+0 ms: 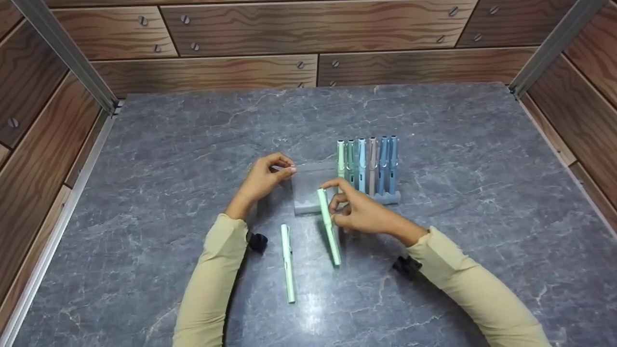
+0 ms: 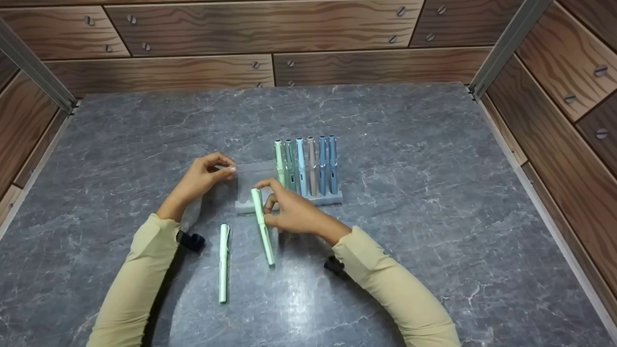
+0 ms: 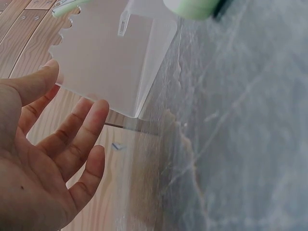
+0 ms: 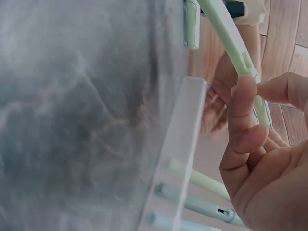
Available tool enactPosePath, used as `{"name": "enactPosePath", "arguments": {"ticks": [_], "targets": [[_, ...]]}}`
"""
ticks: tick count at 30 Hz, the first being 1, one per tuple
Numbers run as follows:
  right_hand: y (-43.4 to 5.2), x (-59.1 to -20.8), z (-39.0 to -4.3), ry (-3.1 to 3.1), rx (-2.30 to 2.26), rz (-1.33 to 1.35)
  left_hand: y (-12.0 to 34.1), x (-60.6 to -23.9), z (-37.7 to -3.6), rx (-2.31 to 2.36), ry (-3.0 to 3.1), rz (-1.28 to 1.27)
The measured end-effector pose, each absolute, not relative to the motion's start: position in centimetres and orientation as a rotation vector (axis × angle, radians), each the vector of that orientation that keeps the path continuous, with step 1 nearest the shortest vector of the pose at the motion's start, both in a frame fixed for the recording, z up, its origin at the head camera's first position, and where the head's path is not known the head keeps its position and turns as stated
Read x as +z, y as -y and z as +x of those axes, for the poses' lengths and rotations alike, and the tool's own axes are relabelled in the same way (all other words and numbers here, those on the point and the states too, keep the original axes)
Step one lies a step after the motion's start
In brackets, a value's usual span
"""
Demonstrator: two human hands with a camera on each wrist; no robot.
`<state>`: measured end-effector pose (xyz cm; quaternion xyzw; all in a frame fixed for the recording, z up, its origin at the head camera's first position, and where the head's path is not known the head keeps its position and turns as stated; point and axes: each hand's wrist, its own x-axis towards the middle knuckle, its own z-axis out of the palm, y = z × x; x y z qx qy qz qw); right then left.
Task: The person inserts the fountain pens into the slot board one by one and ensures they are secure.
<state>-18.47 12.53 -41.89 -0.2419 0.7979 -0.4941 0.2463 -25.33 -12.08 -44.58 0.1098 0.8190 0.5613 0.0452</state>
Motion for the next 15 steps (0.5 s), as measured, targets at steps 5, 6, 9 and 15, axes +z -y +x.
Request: {"name": "enactPosePath", "arguments": {"ticks": [5, 6, 9, 15], "targets": [[-13.0, -41.0, -18.7, -2.244, -1.37, -0.698, 12.1, -44.5, -25.4, 1.7, -2.515, 0.351], [-13.1, -40.9, -18.7, -2.26, -1.379, -0.704, 12.2, -44.5, -25.4, 1.697, -2.518, 0.351], [-13.1, -40.7, -18.9, -2.33, -1.387, -0.738, 12.2, -44.6, -25.4, 1.687, -2.526, 0.348], [-13.1, -40.7, -19.1, -2.501, -1.343, -0.796, 12.1, -44.6, -25.3, 1.688, -2.522, 0.343]]}}
